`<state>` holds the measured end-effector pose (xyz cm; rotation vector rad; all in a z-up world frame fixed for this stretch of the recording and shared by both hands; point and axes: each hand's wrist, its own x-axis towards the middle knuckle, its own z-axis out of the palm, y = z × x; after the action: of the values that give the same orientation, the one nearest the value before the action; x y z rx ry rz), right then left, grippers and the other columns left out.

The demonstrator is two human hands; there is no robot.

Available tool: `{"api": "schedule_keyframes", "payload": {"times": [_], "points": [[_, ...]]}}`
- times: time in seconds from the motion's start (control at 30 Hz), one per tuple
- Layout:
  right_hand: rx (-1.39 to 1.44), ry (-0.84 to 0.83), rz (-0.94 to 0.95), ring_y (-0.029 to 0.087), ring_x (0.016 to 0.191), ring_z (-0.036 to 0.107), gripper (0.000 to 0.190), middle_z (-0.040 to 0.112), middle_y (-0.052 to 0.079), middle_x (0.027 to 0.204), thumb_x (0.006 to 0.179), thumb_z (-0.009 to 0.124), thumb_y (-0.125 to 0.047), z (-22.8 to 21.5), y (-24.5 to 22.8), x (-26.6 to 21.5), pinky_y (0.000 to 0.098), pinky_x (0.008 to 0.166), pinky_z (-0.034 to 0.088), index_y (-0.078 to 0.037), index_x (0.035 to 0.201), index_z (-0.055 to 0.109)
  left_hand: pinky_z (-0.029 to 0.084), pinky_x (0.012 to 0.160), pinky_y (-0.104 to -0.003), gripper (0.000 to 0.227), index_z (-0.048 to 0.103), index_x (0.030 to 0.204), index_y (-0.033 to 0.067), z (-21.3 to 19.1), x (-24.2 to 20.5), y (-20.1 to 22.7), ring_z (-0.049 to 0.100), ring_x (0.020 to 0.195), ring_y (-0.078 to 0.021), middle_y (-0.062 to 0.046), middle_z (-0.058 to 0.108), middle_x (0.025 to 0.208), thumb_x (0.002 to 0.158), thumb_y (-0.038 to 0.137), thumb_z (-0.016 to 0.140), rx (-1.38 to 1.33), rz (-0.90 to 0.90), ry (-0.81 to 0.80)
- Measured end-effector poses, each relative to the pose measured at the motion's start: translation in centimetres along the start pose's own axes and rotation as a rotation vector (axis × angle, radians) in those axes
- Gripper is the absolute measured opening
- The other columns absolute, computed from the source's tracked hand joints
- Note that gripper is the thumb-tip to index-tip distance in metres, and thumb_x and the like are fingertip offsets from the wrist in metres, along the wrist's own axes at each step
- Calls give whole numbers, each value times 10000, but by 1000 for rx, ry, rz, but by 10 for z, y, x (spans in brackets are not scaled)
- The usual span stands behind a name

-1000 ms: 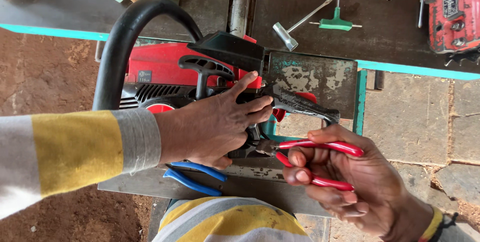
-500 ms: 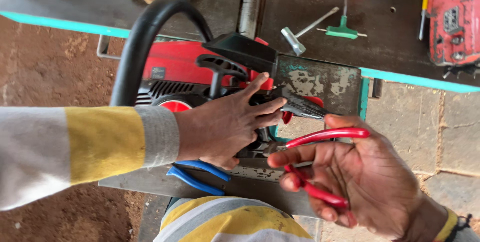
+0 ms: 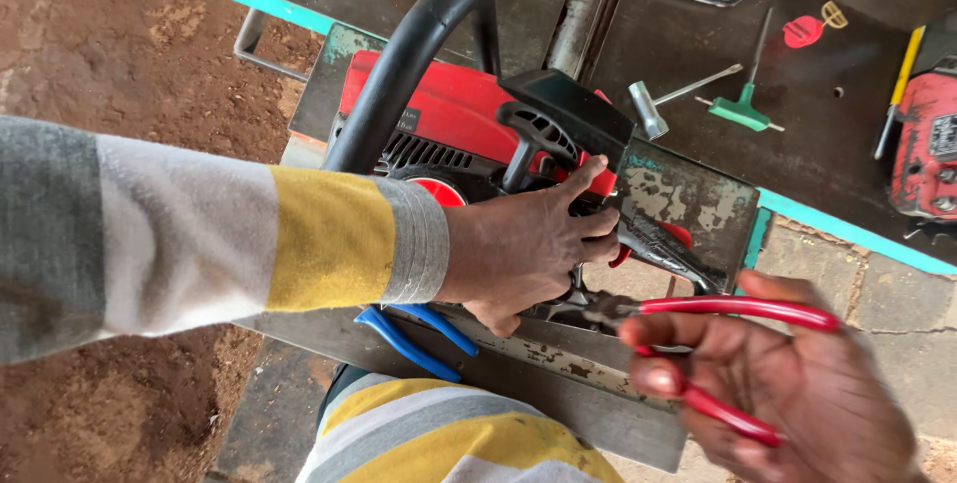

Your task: The person uses pliers to adjust a small metal component on the side of a chainsaw engine. They repeatedly pull, reposition, and release the part while holding the chainsaw steady with the other hand.

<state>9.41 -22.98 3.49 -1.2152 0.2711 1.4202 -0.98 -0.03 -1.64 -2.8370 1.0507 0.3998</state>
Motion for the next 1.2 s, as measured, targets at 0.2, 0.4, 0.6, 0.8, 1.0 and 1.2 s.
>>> {"api": "schedule_keyframes", "payload": {"times": [0.2,0.4,0.6,0.8,1.0,1.2], "points": [[-191,-168,243,126,457,560,963,646,143,911,989,389,-754,6,-19,6,233,382,478,127,1339,558,74,1128,-754,462,811,881,182,4,0,1,234,1460,-360,-107,401,1519,754,611,694,12,-3,20],[-189,-223,240,104,449,511,1006,629,148,938,1053,378,-745,12,-28,13,207,366,422,200,1343,565,32,1146,-737,494,803,949,192,3,-3,3,212,1467,-349,-98,359,1555,760,631,678,-5,-15,-1],[-221,-146,175,105,469,504,1012,654,192,906,1031,398,-757,12,-21,6,197,357,417,206,1298,559,67,1131,-746,555,791,1001,136,7,-8,2,270,1436,-348,-123,426,1503,781,628,658,70,-5,53],[-299,-259,212,96,485,487,953,626,135,929,1072,384,-736,20,-31,17,218,420,442,155,1387,507,50,1121,-756,568,779,1053,150,7,-6,3,212,1467,-357,-140,388,1522,799,639,642,63,13,9],[-243,-264,280,83,495,474,925,607,110,940,1060,396,-724,30,-30,20,214,422,434,127,1412,486,17,1132,-738,651,725,1172,93,13,-3,2,110,1512,-347,-114,311,1586,740,578,686,25,28,48],[-205,-299,336,78,523,496,865,612,124,986,1050,413,-654,29,-32,23,208,426,451,121,1433,453,-30,1145,-721,767,662,1263,77,11,2,2,124,1494,-373,-155,316,1571,687,579,735,-39,27,0]]}}
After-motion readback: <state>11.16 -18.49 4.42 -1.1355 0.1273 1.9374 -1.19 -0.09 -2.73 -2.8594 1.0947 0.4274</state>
